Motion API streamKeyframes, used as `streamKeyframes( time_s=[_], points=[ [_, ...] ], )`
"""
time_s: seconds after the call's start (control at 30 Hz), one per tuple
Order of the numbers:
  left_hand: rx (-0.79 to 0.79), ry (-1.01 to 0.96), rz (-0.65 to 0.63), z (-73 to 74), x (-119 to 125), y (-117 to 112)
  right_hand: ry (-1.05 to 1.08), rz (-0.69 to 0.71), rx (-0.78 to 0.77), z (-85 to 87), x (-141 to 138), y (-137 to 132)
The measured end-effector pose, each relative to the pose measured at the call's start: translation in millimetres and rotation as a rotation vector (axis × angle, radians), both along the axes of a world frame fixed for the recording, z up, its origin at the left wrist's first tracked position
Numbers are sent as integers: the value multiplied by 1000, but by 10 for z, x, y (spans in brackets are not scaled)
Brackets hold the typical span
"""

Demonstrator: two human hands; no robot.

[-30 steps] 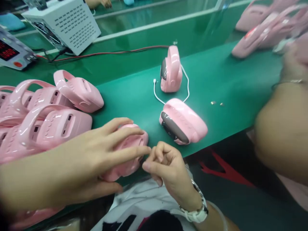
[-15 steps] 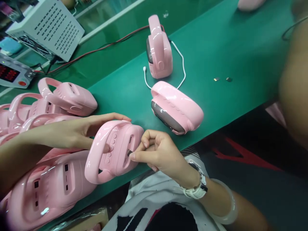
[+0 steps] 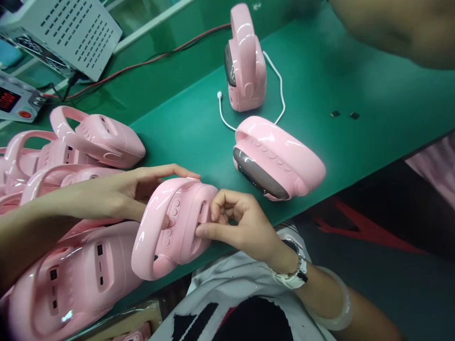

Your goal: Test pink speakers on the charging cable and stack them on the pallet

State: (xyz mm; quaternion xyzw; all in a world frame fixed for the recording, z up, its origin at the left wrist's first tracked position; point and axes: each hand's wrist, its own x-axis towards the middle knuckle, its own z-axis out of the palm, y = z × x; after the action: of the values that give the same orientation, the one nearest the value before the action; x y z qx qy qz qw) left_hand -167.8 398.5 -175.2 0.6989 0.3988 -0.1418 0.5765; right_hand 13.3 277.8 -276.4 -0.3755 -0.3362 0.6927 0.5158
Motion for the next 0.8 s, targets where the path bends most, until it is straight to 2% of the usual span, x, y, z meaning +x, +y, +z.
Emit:
streamKeyframes(
  time_s=[0.1, 0.23, 0.57, 0.8],
  points=[
    [22, -4, -5, -6, 0, -4, 57, 45, 38, -19, 39, -16],
    [45, 0, -18, 0, -1, -21, 49, 40, 4, -17, 51, -6],
    [-76, -40, 15, -51, -3, -20, -13, -39, -72, 112, -11, -19],
    [-61, -19, -8, -19, 3, -30, -51, -14, -85, 126, -21, 6]
  ],
)
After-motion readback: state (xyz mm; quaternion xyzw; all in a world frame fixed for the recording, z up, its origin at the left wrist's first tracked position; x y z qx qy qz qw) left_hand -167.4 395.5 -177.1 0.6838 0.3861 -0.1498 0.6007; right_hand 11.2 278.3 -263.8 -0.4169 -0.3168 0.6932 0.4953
